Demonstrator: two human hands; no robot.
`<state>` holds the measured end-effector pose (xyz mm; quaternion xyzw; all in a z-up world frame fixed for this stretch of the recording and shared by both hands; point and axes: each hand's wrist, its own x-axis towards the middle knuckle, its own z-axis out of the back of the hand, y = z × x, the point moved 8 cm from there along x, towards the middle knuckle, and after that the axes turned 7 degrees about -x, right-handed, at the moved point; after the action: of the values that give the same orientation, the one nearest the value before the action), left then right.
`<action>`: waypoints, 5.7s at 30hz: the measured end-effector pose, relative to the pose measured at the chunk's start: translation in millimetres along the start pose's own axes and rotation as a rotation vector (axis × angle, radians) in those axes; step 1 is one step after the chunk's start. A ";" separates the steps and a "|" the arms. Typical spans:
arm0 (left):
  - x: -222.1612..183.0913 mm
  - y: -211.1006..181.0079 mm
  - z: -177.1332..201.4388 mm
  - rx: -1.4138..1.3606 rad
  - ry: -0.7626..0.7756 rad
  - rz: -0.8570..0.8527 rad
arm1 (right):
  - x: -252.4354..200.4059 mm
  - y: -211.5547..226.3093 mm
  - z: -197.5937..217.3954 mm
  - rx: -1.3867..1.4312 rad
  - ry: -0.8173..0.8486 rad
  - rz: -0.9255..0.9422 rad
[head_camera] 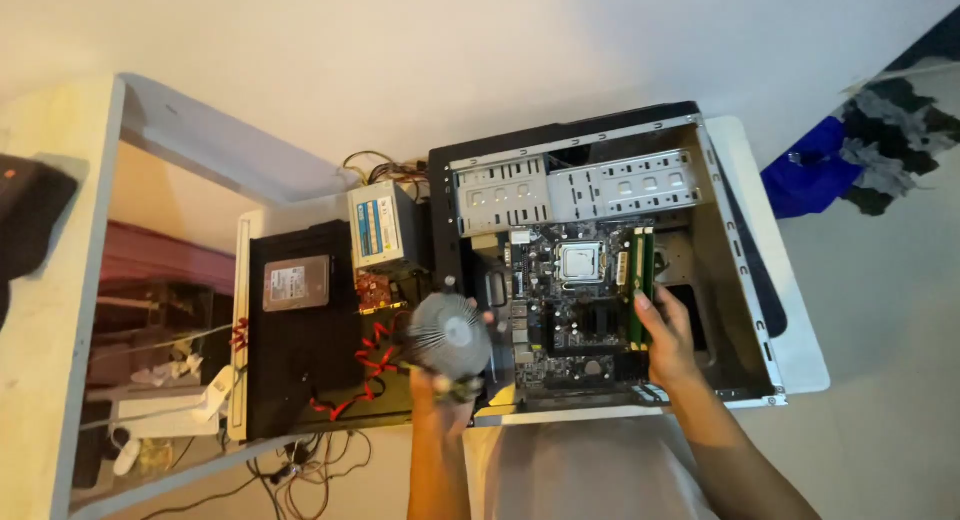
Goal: Inspecting and rotating a motherboard with RAM and a CPU cooler attached, likely as part of a computer assembly or repair process.
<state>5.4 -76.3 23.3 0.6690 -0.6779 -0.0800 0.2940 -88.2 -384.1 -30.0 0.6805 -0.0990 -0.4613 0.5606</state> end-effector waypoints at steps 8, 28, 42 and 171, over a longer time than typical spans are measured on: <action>61.6 70.1 -134.4 1.714 -0.998 -1.314 | 12.4 -14.1 -0.9 -0.061 0.033 0.083; 136.5 81.4 -139.2 3.196 -0.787 -0.683 | -1.2 14.2 -13.1 -0.267 0.176 0.365; 174.7 71.0 -111.1 3.441 -0.765 -0.272 | -15.3 25.1 -17.9 -0.326 0.199 0.243; 103.4 146.8 -138.4 1.940 -0.541 -1.098 | -92.4 55.4 45.7 0.540 0.696 0.546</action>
<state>-43.8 -122.1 239.9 0.7805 -0.1118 0.2174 -0.5754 -152.0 -374.1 67.6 0.8633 -0.1963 -0.0026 0.4649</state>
